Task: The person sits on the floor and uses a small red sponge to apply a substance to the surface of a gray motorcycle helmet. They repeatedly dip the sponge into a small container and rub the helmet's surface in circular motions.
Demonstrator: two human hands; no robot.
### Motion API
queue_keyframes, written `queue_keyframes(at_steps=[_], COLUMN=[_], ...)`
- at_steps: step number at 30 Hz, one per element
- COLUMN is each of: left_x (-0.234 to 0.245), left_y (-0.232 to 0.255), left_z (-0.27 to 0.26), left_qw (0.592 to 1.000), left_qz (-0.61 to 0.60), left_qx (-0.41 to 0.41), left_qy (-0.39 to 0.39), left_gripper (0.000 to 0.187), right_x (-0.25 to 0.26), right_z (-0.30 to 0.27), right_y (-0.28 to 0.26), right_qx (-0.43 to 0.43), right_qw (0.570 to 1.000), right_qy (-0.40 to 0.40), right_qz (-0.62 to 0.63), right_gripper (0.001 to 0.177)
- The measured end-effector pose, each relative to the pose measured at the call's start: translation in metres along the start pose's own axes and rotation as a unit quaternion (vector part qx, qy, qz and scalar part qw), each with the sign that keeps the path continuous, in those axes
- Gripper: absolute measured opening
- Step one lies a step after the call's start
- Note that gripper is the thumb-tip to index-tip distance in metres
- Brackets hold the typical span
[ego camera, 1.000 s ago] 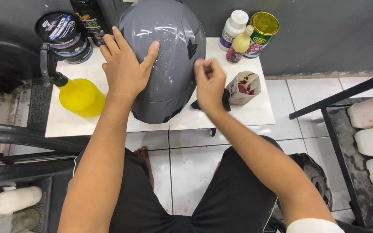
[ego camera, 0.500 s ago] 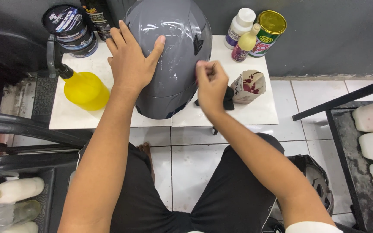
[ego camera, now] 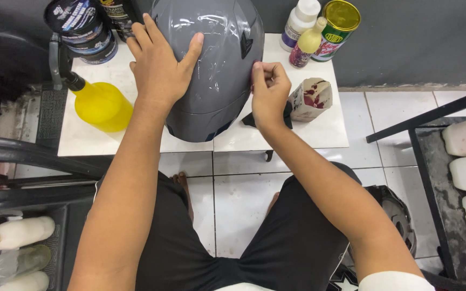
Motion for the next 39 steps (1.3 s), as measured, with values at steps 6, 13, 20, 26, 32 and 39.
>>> queue_keyframes(at_steps=[6,13,20,26,32,39], left_x=[0.002,0.000,-0.001,0.003,-0.001,0.005], left_y=[0.002,0.002,0.002,0.004,0.002,0.006], left_z=[-0.001,-0.001,0.000,0.001,0.001,0.000], left_qw=[1.000,1.000,1.000,1.000,1.000,1.000], left_qz=[0.005,0.009,0.008,0.007,0.003,0.000], left_qx=[0.001,0.004,0.007,0.018,0.008,0.012], left_qy=[0.006,0.012,0.004,-0.008,0.003,-0.010], left_gripper=[0.097,0.098,0.097,0.097,0.098,0.098], right_x=[0.006,0.004,0.000,0.006,0.002,0.002], right_z=[-0.028,-0.004,0.027,0.010,0.036,0.013], right_y=[0.003,0.010,0.024,0.014,0.009,-0.010], right_qx=[0.028,-0.008,0.019,-0.017,0.016,-0.003], right_qw=[0.998,1.000,1.000,1.000,1.000,0.998], right_qy=[-0.019,0.004,0.024,0.020,-0.006,-0.031], right_qz=[-0.046,0.024,-0.005,-0.007,-0.002,0.047], right_gripper=[0.013,0.017,0.015,0.018,0.010,0.011])
Point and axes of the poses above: each hand's wrist, its own z-axis towards the middle knuckle, its own x-axis out of the back of the hand, y = z × x, the point moved 2 cm from there along z, towards the middle knuckle, and after that the axes turned 8 degrees about y, right-handed, at the moved point
